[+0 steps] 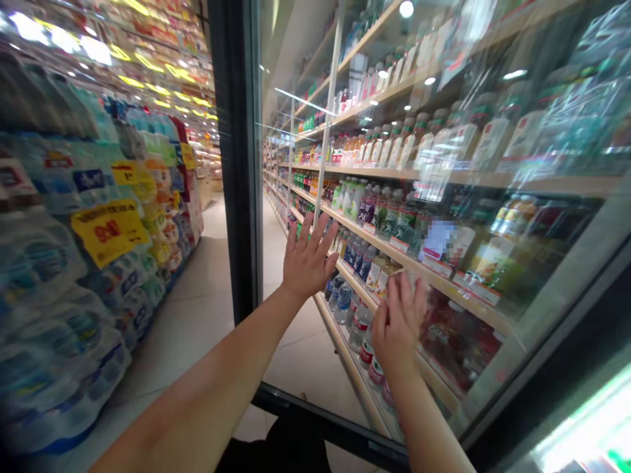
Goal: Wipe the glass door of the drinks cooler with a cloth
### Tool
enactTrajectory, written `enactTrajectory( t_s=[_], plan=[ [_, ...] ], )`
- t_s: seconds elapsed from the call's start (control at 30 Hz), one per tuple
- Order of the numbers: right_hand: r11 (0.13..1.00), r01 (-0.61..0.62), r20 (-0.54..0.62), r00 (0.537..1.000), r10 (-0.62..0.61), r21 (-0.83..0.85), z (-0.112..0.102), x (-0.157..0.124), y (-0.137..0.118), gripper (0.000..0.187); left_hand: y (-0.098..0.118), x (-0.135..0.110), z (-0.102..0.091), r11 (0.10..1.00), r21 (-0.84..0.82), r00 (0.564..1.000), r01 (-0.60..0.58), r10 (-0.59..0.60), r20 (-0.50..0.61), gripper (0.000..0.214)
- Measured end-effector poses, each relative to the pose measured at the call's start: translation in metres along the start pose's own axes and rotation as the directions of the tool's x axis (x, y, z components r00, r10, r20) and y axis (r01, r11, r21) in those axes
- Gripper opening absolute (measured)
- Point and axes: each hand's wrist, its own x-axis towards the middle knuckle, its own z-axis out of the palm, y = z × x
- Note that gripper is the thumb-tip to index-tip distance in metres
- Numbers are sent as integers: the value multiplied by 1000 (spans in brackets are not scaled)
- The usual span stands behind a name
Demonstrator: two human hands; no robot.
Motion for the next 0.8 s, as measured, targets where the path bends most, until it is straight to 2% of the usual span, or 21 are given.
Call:
enactTrajectory(
  t_s=[0.07,0.13,0.27,0.33,0.4,0.43,0.47,0.57,0.63,0.73,0.8],
  plan=[
    [999,41,107,993,-42,4,7,-16,-17,64,-1,1,1,1000,1,1000,1,-1,3,60],
    [998,60,159,985,-63,25,15,-29,-31,66,-2,1,0,1000,-5,1000,3,-3,13,60],
    [989,21,102,994,-37,149,30,-28,-47,73,4,-9,-10,996,-94,999,0,4,41,58],
    [974,-32,67,998,17,224,38,-19,-52,77,14,-22,-16,972,-211,991,-100,117,67,56],
    [959,-51,45,998,40,280,42,-10,-57,78,25,-38,-21,905,-353,954,-238,287,92,55],
    [955,-45,48,998,32,294,41,-6,-58,78,29,-46,-22,884,-397,947,-246,307,98,53],
    [954,-30,73,997,9,298,38,-4,-58,78,33,-53,-23,877,-420,950,-233,298,96,49],
    [973,12,222,973,-64,229,17,-4,-49,80,37,-66,-24,911,-394,986,-119,154,60,37],
    [992,-12,273,962,-22,123,0,-10,-35,81,39,-70,-24,930,-361,996,-69,87,33,34],
    [986,-151,208,964,163,-74,-15,-24,-7,74,54,-75,-26,950,-313,1000,16,-13,10,36],
    [960,-175,149,966,210,-218,-13,-34,8,71,72,-79,-25,940,-323,994,112,-110,26,37]
  ],
)
